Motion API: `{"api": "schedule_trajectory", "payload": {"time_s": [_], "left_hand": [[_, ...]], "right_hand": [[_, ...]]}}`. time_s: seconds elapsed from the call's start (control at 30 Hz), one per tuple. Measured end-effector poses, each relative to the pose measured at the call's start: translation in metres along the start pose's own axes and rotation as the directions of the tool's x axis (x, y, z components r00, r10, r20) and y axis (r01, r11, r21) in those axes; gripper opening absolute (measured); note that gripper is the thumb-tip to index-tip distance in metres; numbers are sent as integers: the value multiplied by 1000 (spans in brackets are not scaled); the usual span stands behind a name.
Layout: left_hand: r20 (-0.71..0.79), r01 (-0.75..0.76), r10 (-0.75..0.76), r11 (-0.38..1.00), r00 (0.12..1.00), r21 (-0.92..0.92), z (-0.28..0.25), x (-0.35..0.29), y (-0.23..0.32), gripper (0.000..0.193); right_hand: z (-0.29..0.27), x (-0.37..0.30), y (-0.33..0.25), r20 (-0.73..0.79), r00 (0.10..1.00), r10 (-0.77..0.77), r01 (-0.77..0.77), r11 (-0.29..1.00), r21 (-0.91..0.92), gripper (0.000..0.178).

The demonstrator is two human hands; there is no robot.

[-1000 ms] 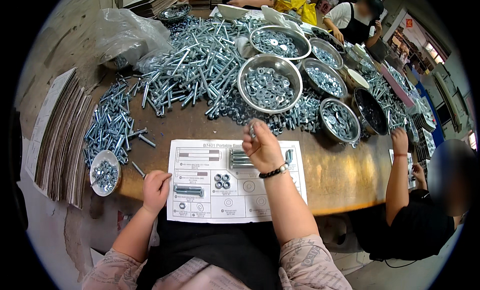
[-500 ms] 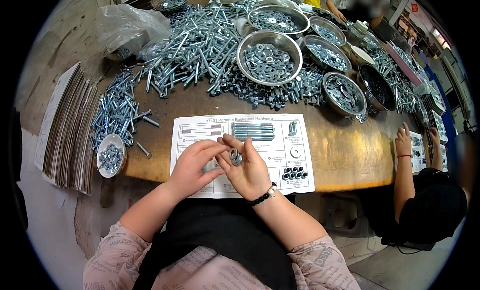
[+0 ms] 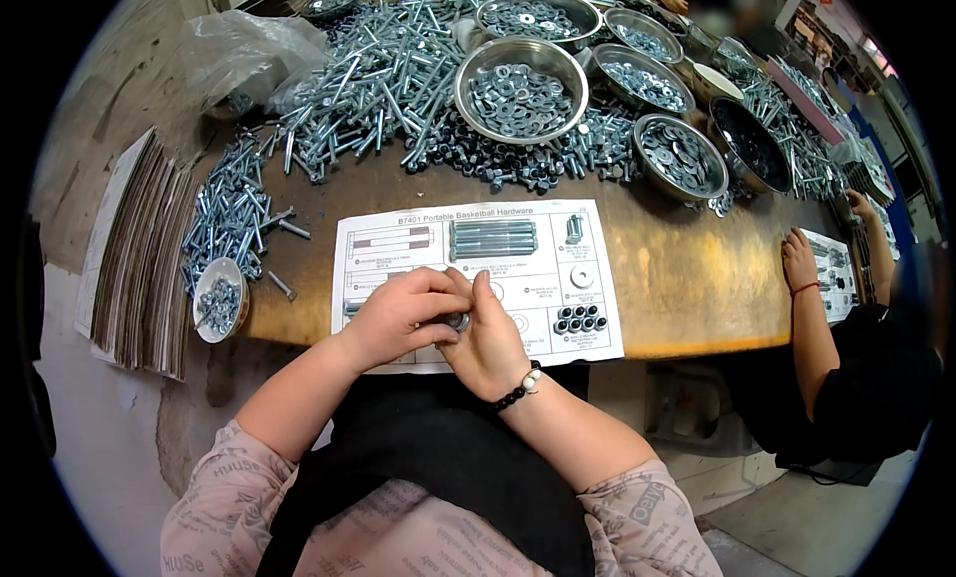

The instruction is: The person sorts metal fasteners such as bolts, nuts, and washers from piles and bowls on a table and arranges them on a printed layout sheet. The person repeatedly picks items from the table and places them into designated spots on the sheet, occasionally adjusting the sheet or moving bowls.

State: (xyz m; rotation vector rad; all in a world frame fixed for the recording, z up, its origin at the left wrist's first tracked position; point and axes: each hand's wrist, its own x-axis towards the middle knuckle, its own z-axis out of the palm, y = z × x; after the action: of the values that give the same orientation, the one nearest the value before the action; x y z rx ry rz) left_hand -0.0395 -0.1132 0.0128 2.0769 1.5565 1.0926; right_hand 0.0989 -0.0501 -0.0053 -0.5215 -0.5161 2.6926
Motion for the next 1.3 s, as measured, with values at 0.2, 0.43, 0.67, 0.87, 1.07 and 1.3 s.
{"api": "schedule_trajectory", "payload": {"time_s": [0.2, 0.43, 0.67, 0.87, 1.07, 1.3], "left_hand": [[-6, 44, -44, 999, 999, 24, 2, 15, 5, 30], [47, 217, -219, 975, 975, 44, 8, 4, -18, 27], [236, 207, -270, 943, 933, 259, 37, -16, -19, 26], [267, 171, -209, 973, 941, 158, 67, 27, -9, 25], [354, 120, -189, 971, 916, 207, 91, 38, -20, 28], [272, 207, -234, 970, 933, 126, 73, 30, -12, 34]], "right_hand": [[-6, -7, -18, -14, 994, -104, 102, 986, -132, 71], [-45, -31, -65, -200, 867, -456, 436, 890, -137, 50], [-78, -52, -73, -213, 819, -533, 490, 843, -224, 41], [-82, -54, -81, -203, 784, -587, 545, 807, -228, 38], [-84, -63, -87, -200, 748, -633, 584, 771, -256, 36], [-104, -70, -93, -199, 763, -615, 493, 754, -434, 31]]}}
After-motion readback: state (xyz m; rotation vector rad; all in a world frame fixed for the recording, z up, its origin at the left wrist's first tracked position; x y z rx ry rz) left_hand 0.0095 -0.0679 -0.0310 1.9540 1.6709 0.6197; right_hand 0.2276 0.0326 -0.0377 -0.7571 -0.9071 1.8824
